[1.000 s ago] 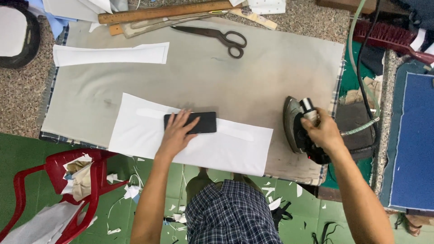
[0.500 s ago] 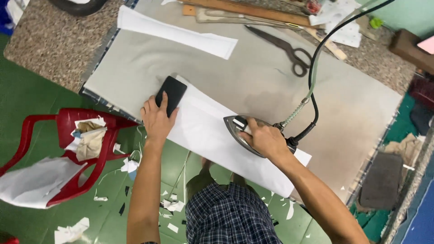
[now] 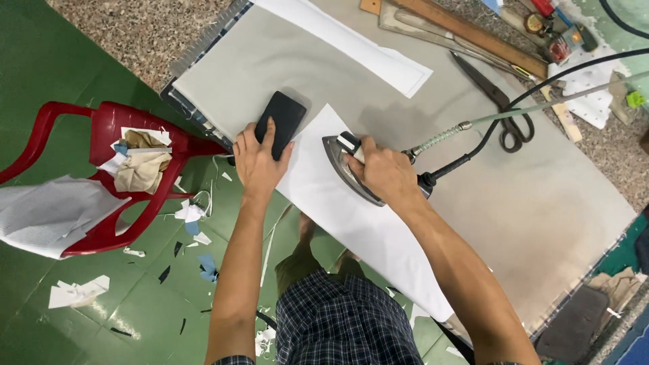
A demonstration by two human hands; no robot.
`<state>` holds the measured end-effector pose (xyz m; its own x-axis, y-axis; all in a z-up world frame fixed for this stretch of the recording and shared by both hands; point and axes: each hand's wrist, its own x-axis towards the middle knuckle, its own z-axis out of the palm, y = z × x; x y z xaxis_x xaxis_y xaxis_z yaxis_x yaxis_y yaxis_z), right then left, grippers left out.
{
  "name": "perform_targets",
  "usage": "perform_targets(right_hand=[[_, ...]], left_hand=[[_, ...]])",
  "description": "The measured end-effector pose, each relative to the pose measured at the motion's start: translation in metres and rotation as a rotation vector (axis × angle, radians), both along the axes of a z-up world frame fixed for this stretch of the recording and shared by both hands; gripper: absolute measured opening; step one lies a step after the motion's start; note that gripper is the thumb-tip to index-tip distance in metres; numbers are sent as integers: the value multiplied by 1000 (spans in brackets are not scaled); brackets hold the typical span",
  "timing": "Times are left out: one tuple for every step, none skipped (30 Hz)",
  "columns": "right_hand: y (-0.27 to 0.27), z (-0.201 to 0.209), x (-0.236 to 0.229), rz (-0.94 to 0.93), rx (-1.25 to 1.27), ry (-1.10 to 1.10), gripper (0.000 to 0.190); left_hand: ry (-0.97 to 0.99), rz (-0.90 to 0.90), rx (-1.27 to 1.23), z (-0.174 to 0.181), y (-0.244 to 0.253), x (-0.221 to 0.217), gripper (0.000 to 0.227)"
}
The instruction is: The person irons a long strip of white fabric on a work table using a steam iron and a black pressing block. They repeatedly move the iron back and forth over the fabric while holding it in place with the block, occasionally adjusting the fabric's position.
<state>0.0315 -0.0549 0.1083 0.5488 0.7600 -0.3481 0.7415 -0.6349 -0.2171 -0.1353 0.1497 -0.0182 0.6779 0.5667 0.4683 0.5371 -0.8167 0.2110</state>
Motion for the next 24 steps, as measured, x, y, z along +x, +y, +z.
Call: perform_targets(right_hand=[[7,-2,1,4,-1,4,49],[13,-3,2,-3,-8,10,51],[17,-4,4,-17,-15,14,53],[19,-2,3,-18,-17,18,53],[20,1,3,-16,-26,37,52],[19,5,4,-14,-36,56,52],[16,3,2,-19,-31,54,52],[12,2,0,-27,-16,51,51],[8,1,-2,-39,0,48,50],[0,2,-4,-48,6,46,50],[-8,3,-6,-59,-1,45,49],[-18,4,-8,-70,-7,44,49],[-29,5,-10,-85,1,41,49],[-41,7,-12,-89,-14,62,49],[-54,8,-13,-95,-28,83,48],[-68,9,-15,-111,-20,80,48],[-84,11,-17,-109,-38,104,47],[-99,12,-19,-107,-56,129,46],[-115,14,-22,-125,-48,126,46],[-130,16,-24,-125,-41,133,45],[-145,17,-28,-124,-35,141,44],[-161,16,-31,-140,-28,141,44],[-176,15,-34,-138,-64,180,47],[-190,14,-37,-134,-99,219,50]], left_hand=[[4,4,-1,-1,2,0,60],[-5,5,3,-3,3,0,61],[-14,0,6,-4,2,1,62],[-11,-1,4,-5,3,-1,62],[-18,-8,7,-5,3,-1,62],[-24,-14,9,-4,2,-1,62],[-26,-20,14,-5,3,-1,62],[-15,-20,3,-6,2,-2,63],[-3,-24,-8,-7,2,-1,64],[-5,-33,-2,-5,2,-3,64],[2,-38,8,-4,2,-3,67],[9,-43,18,-2,1,-2,69],[6,-58,26,-4,1,-3,69],[19,-65,25,-5,1,-3,66],[32,-74,24,-7,1,-2,63],[29,-90,32,-6,1,-2,63],[52,-122,-6,-5,1,-1,62],[77,-153,-44,-4,-1,1,61],[74,-171,-36,-1,-11,4,61],[111,-275,-100,1,-22,8,64],[153,-379,-163,2,-33,9,67],[154,-395,-156,5,-52,14,67],[210,-489,-194,7,-71,17,68],[268,-582,-231,9,-88,20,69]])
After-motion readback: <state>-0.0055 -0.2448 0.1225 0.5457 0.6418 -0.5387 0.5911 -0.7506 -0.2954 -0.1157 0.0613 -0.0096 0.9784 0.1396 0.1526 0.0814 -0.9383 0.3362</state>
